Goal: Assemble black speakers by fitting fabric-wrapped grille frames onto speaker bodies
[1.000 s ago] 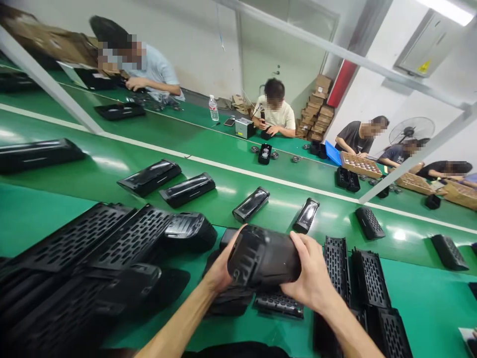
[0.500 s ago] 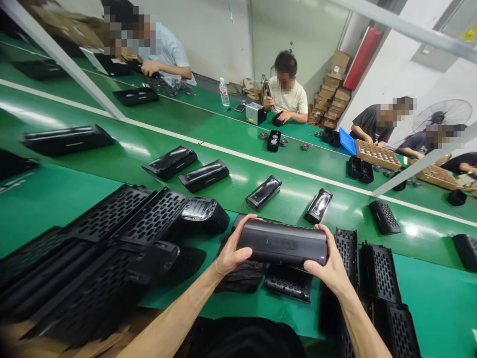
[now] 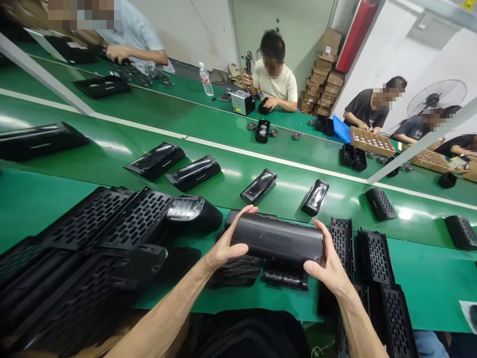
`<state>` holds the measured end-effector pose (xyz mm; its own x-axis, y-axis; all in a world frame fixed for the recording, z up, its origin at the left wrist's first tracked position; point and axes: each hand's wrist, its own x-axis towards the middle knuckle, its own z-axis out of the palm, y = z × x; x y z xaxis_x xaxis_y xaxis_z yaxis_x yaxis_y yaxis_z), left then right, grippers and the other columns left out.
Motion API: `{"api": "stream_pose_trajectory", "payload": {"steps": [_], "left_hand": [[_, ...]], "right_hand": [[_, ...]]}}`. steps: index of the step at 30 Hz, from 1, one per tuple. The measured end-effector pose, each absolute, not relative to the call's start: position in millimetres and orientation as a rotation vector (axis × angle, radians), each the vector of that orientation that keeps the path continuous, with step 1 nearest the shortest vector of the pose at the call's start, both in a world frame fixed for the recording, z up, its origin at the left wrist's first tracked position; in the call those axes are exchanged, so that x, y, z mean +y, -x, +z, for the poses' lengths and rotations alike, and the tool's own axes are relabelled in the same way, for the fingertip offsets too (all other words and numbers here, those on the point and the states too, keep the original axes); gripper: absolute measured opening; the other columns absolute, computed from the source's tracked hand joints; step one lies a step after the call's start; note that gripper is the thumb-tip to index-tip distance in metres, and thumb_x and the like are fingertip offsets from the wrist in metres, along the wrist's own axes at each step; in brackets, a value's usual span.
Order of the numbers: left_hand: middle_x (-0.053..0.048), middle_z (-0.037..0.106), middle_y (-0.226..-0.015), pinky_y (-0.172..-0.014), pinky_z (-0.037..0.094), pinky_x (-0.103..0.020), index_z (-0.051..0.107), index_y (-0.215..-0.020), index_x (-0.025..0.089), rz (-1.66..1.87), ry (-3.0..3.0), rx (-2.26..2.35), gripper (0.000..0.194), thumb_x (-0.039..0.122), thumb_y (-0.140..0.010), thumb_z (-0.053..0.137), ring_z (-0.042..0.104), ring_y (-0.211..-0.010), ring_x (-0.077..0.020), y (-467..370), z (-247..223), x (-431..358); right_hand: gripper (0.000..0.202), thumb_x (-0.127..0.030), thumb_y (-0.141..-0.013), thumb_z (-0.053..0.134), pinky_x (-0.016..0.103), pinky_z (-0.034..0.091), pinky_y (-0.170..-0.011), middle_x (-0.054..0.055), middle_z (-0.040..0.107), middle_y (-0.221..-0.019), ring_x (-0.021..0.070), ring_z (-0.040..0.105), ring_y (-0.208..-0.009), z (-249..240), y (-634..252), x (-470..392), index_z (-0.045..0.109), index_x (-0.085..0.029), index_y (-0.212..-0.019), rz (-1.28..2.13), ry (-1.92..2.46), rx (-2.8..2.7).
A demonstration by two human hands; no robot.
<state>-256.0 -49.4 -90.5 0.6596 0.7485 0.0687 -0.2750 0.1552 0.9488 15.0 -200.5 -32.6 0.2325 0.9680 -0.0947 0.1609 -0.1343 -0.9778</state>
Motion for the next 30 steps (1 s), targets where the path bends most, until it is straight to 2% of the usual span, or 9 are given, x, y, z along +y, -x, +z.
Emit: {"api": "stream_pose_trajectory", "payload": {"steps": [3, 6, 10, 13, 16, 19, 23, 26, 30], "left_hand": [[-0.011, 0.057, -0.139, -0.104, 0.046, -0.045, 0.037, -0.156, 0.028, 0.813, -1.183, 0.432, 0.098, 0.051, -0.073, 0.083, 0.059, -0.118, -0.0327, 255, -86, -48], [-0.009, 0.062, -0.128, -0.097, 0.048, -0.041, 0.042, -0.151, 0.026, 0.864, -1.194, 0.462, 0.094, 0.051, -0.071, 0.083, 0.060, -0.109, -0.0304, 253, -85, -49], [-0.010, 0.057, -0.138, -0.095, 0.049, -0.039, 0.049, -0.145, 0.024, 0.936, -1.215, 0.545, 0.087, 0.051, -0.069, 0.082, 0.059, -0.111, -0.0308, 253, -85, -53], [-0.010, 0.059, -0.138, -0.093, 0.050, -0.039, 0.052, -0.144, 0.023, 0.951, -1.243, 0.547, 0.088, 0.053, -0.067, 0.082, 0.059, -0.111, -0.0315, 253, -83, -54], [-0.010, 0.059, -0.138, -0.099, 0.048, -0.041, 0.053, -0.143, 0.023, 0.954, -1.253, 0.593, 0.086, 0.054, -0.068, 0.082, 0.060, -0.113, -0.0325, 251, -87, -54], [-0.014, 0.056, -0.144, -0.109, 0.043, -0.045, 0.046, -0.150, 0.020, 0.856, -1.242, 0.647, 0.091, 0.057, -0.075, 0.079, 0.057, -0.125, -0.0367, 250, -94, -53], [-0.016, 0.037, -0.164, -0.115, 0.039, -0.046, 0.034, -0.160, 0.022, 0.741, -1.307, 0.562, 0.110, 0.062, -0.071, 0.083, 0.042, -0.144, -0.0422, 255, -94, -48], [-0.015, 0.046, -0.155, -0.107, 0.045, -0.044, 0.041, -0.155, 0.023, 0.824, -1.350, 0.532, 0.105, 0.063, -0.068, 0.084, 0.053, -0.130, -0.0396, 258, -84, -46], [-0.012, 0.058, -0.135, -0.095, 0.049, -0.040, 0.052, -0.145, 0.022, 0.938, -1.368, 0.548, 0.096, 0.063, -0.065, 0.083, 0.060, -0.110, -0.0329, 256, -74, -52]], "right_hand": [[0.092, -0.061, -0.076, 0.084, 0.042, 0.053, -0.100, 0.008, 0.042, -0.161, 0.0342, 0.054, -0.133, -29, -6, -203, 0.040, -0.035, -0.153, 0.958, 1.519, -1.087], [0.088, -0.060, -0.075, 0.084, 0.041, 0.055, -0.095, 0.010, 0.049, -0.154, 0.0336, 0.058, -0.125, -33, 0, -202, 0.044, -0.032, -0.149, 0.886, 1.504, -1.075], [0.084, -0.059, -0.078, 0.083, 0.041, 0.054, -0.096, 0.009, 0.049, -0.154, 0.0326, 0.058, -0.126, -36, 1, -202, 0.045, -0.033, -0.148, 0.894, 1.489, -1.092], [0.086, -0.061, -0.078, 0.081, 0.042, 0.055, -0.096, 0.010, 0.048, -0.155, 0.0339, 0.057, -0.127, -34, 0, -204, 0.043, -0.032, -0.150, 0.876, 1.529, -1.101], [0.086, -0.064, -0.077, 0.080, 0.045, 0.054, -0.097, 0.011, 0.050, -0.153, 0.0356, 0.057, -0.127, -42, -3, -203, 0.046, -0.031, -0.148, 0.855, 1.551, -1.097], [0.086, -0.064, -0.078, 0.079, 0.048, 0.051, -0.106, 0.012, 0.052, -0.151, 0.0355, 0.055, -0.132, -56, -9, -201, 0.045, -0.029, -0.149, 0.909, 1.538, -1.049], [0.094, -0.068, -0.083, 0.073, 0.049, 0.046, -0.113, 0.013, 0.046, -0.157, 0.0346, 0.052, -0.138, -59, -8, -202, 0.033, -0.029, -0.158, 0.979, 1.528, -0.972], [0.097, -0.067, -0.080, 0.077, 0.048, 0.044, -0.113, 0.012, 0.043, -0.160, 0.0360, 0.049, -0.140, -47, 1, -205, 0.033, -0.029, -0.158, 0.857, 1.588, -1.057], [0.084, -0.062, -0.080, 0.077, 0.048, 0.044, -0.112, 0.011, 0.050, -0.152, 0.0376, 0.049, -0.138, -38, 15, -210, 0.044, -0.029, -0.150, 0.690, 1.645, -1.102]]}}
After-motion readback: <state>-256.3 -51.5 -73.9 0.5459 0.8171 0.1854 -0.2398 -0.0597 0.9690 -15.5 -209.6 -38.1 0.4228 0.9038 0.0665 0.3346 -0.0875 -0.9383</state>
